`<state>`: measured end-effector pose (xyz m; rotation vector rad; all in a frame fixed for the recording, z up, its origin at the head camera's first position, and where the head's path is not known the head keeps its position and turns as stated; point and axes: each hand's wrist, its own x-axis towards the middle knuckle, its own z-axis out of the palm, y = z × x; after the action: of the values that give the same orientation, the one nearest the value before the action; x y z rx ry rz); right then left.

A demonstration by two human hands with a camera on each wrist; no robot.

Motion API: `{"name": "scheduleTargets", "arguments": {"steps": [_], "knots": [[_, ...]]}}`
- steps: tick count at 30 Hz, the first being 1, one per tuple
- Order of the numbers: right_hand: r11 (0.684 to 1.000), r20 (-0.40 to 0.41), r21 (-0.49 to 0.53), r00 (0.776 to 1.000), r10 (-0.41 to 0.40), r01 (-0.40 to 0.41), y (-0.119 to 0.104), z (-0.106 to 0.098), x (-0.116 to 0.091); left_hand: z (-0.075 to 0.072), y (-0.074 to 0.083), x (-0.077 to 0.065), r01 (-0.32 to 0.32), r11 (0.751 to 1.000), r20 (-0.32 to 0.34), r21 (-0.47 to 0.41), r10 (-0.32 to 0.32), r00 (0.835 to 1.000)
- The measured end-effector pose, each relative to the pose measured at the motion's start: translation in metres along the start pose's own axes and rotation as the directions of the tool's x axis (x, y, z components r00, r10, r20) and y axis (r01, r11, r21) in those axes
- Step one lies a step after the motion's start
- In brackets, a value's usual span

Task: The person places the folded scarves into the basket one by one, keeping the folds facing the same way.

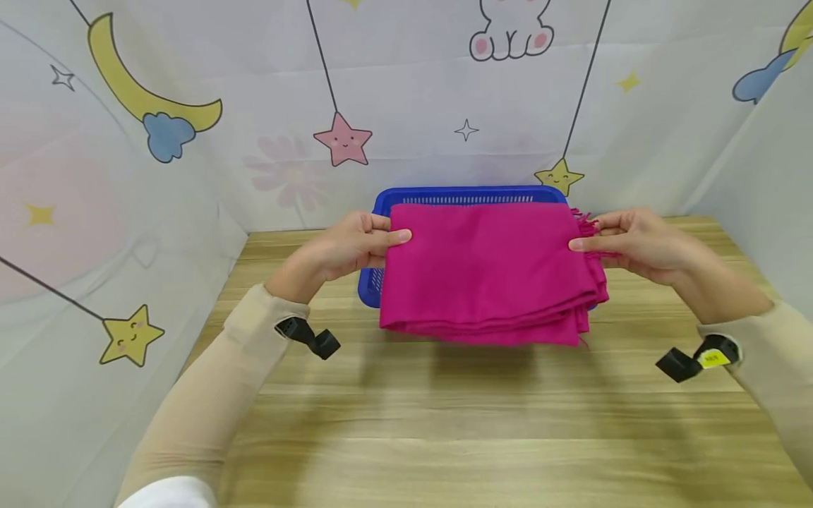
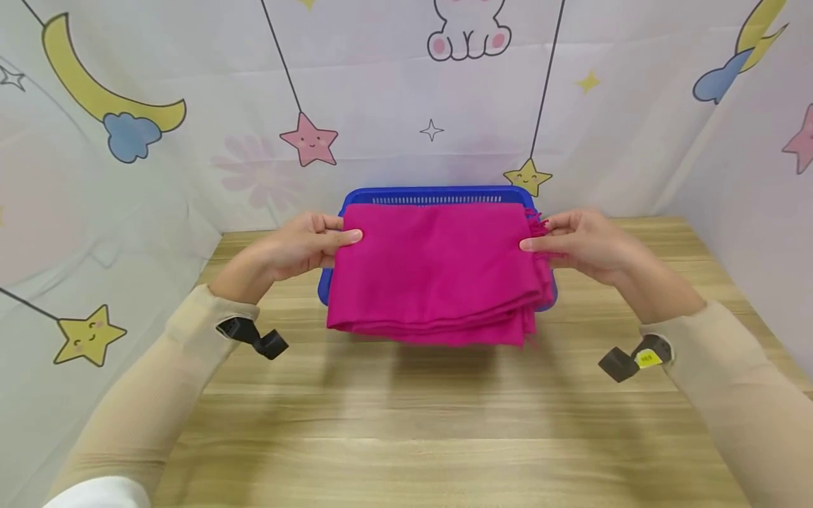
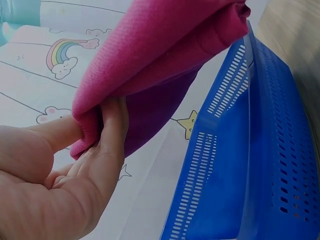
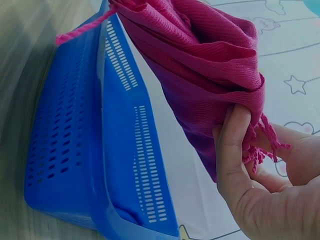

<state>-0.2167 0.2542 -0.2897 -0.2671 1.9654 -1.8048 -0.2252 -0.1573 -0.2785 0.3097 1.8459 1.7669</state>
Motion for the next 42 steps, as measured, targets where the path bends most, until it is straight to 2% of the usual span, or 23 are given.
{"name": "scheduleTargets", "arguments": {"steps": [5,11,29,42], "knots": [[1.000,-0.027,-0.014,0.999,0.016,-0.017,-0.004,-0.004,0.005,-0.003,0.004,0.006,0.007,1.000,-0.020,-0.011,-0.007,1.000],[0.995,-0.078,-0.080,0.996,0.045,-0.051,-0.007,-0.006,0.011,-0.005,0.006,0.013,0.004,0.999,-0.028,-0.036,-0.005,1.000],[0.996,-0.136,-0.056,0.988,0.067,-0.075,-0.018,-0.009,0.030,-0.014,0.006,0.029,-0.001,0.997,-0.069,-0.072,-0.004,0.998],[0.995,-0.161,-0.036,0.983,0.091,-0.098,-0.025,-0.014,0.044,-0.018,0.009,0.047,0.018,0.997,-0.123,-0.075,-0.028,0.992]]}}
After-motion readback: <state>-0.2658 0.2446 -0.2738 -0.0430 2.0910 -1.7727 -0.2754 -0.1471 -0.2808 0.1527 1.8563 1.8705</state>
